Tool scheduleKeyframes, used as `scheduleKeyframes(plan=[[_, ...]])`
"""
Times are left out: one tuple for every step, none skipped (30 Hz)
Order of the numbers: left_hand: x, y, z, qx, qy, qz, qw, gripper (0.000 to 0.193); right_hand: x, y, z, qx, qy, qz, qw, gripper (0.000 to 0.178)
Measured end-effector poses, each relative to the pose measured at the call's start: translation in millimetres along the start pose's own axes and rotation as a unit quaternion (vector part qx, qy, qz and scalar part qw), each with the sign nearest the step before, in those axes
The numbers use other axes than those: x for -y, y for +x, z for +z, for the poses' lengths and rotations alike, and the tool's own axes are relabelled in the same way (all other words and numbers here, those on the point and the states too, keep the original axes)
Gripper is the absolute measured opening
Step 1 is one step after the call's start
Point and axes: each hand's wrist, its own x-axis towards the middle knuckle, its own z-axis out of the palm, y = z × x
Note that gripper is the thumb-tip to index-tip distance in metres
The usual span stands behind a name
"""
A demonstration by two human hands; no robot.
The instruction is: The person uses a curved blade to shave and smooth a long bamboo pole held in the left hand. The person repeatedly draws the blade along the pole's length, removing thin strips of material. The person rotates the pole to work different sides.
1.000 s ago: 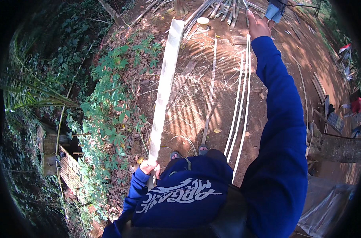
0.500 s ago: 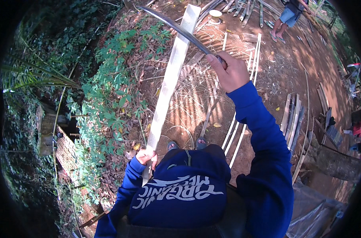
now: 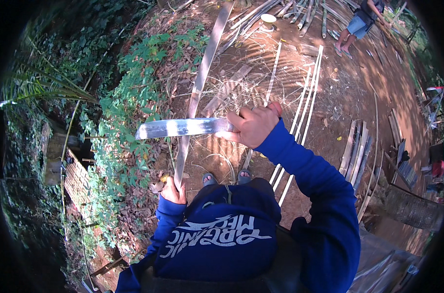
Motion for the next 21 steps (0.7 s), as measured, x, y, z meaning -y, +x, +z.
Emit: scheduleKeyframes(plan=[[-2,-2,-2,-0.003,0.002,-0.007,1.0,0.026,-2,-1,2,-0.005,0.008,0.002,1.0,0.044],[-4,-3,-2,-0.005,0.004,-0.013,1.0,0.026,-3,-2,4,-0.01,0.016,0.005,1.0,0.045],[-5,-4,-2,-0.007,0.005,-0.019,1.0,0.026,-4,-1,5,-0.01,0.016,0.007,1.0,0.045],[-6,-5,-2,-0.006,0.0,-0.025,1.0,0.026,-5,-1,6,-0.01,0.014,0.011,1.0,0.046],[-7,-6,-1,-0.004,-0.005,-0.031,1.0,0.026,-6,-1,7,-0.01,0.012,0.015,1.0,0.047],[-8,-7,1,-0.003,-0.011,-0.036,0.999,0.027,-8,-1,8,-0.008,0.011,0.012,1.0,0.048],[-10,-8,2,-0.002,-0.007,-0.035,0.999,0.027,-10,0,8,-0.007,0.01,0.008,1.0,0.048],[-12,-10,3,-0.001,-0.002,-0.034,0.999,0.026,-13,1,8,-0.006,0.009,0.004,1.0,0.049],[-13,-13,3,0.001,0.002,-0.032,0.999,0.026,-15,2,7,-0.005,0.006,0.001,1.0,0.049],[-13,-13,4,-0.01,-0.014,-0.02,1.0,0.025,-18,2,5,-0.004,0.001,-0.002,1.0,0.05],[-13,-14,5,-0.021,-0.03,-0.007,0.999,0.023,-21,3,4,-0.003,-0.004,-0.006,1.0,0.05],[-13,-15,6,-0.032,-0.046,0.005,0.998,0.022,-24,7,3,-0.001,-0.013,-0.014,1.0,0.05],[-13,-14,6,-0.043,-0.042,0.011,0.998,0.022,-27,11,2,0.001,-0.021,-0.023,1.0,0.049],[-14,-11,6,-0.055,-0.039,0.017,0.998,0.022,-30,15,1,0.004,-0.028,-0.032,0.999,0.049],[-13,-10,6,-0.066,-0.035,0.023,0.997,0.022,-33,18,1,-0.002,-0.027,-0.01,1.0,0.047],[-9,-11,4,-0.066,-0.029,0.028,0.997,0.022,-40,20,-2,-0.009,-0.027,0.013,1.0,0.046],[-2,-13,3,-0.069,-0.024,0.033,0.997,0.023,-48,24,-4,-0.017,-0.028,0.034,0.999,0.045],[4,-15,3,-0.072,-0.019,0.038,0.997,0.024,-61,30,-7,-0.087,0.056,0.112,0.988,0.04],[9,-16,4,-0.073,-0.013,0.044,0.996,0.025,-75,37,-16,-0.072,0.059,0.212,0.973,0.039],[6,-16,2,-0.085,-0.02,0.062,0.994,0.026,-92,42,-21,-0.12,0.066,0.241,0.961,0.038],[8,-20,1,-0.069,-0.021,0.046,0.996,0.026,-98,40,-30,-0.129,0.101,0.246,0.955,0.035]])
